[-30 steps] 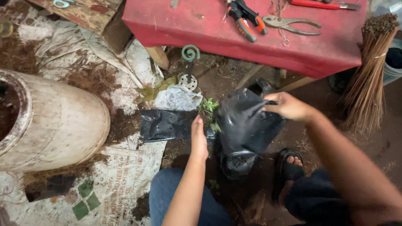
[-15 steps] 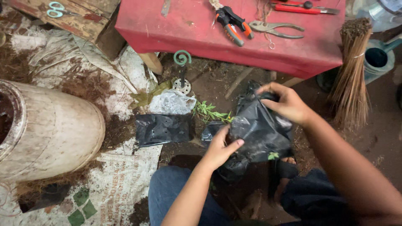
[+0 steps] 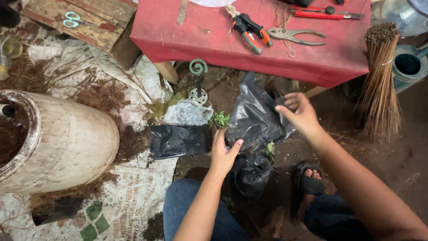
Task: The person scoops soil from a large container and fills black plastic planting pouches. The person places small green seedlings into the filled pouches and adjusts the soil around them.
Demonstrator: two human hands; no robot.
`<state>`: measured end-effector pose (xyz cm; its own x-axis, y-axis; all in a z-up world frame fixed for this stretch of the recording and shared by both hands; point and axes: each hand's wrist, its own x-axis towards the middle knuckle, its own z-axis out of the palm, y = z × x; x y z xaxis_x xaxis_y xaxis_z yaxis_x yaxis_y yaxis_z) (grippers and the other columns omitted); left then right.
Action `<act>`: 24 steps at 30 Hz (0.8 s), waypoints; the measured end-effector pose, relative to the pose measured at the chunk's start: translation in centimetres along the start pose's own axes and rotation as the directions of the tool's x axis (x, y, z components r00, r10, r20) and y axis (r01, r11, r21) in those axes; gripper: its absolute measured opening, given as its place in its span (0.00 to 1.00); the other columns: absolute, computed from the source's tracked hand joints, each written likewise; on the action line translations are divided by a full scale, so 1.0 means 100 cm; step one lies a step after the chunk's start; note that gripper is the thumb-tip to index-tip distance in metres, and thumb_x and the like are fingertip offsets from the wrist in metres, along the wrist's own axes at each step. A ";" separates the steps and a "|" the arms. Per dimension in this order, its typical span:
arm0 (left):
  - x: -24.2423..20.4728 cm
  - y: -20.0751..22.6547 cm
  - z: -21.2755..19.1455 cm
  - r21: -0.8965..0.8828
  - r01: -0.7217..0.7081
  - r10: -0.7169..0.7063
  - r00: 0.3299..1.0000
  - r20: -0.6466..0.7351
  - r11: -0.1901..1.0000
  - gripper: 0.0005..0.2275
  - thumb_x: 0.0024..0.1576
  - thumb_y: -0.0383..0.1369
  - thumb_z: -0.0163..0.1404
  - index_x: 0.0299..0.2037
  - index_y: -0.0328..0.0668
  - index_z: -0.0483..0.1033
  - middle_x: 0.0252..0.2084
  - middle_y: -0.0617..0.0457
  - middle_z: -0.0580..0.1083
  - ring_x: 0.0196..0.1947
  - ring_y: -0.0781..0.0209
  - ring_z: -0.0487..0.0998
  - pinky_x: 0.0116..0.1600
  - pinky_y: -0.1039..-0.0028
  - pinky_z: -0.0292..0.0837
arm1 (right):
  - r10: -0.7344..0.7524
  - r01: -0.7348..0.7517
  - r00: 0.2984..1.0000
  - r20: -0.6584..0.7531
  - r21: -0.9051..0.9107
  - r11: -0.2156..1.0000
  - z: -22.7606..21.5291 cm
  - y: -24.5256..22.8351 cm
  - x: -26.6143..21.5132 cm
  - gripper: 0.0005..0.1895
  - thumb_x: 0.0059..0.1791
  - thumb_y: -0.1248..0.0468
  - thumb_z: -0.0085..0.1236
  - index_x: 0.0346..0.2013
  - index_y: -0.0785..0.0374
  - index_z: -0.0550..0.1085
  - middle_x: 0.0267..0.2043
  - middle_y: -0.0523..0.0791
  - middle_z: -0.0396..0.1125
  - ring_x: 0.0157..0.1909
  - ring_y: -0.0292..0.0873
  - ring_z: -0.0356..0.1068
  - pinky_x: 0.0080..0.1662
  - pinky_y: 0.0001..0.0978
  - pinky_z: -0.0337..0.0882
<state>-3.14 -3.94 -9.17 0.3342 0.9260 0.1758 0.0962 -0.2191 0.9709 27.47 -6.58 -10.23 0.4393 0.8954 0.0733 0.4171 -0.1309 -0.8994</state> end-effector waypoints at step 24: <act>0.005 -0.022 -0.027 -0.220 0.013 -0.005 0.999 0.036 0.975 0.16 0.55 0.25 0.63 0.27 0.38 0.62 0.32 0.58 0.63 0.34 0.70 0.63 0.41 0.79 0.62 | 0.161 -0.428 0.891 0.424 0.669 0.607 -0.035 -0.023 0.023 0.11 0.57 0.62 0.57 0.49 0.67 0.76 0.46 0.48 0.75 0.44 0.43 0.75 0.52 0.40 0.73</act>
<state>-5.68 -2.21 -10.78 0.3673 0.9153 0.1652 -0.1086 -0.1341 0.9850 30.28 -5.75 -6.51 0.1218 0.9573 -0.2623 -0.4672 -0.1779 -0.8661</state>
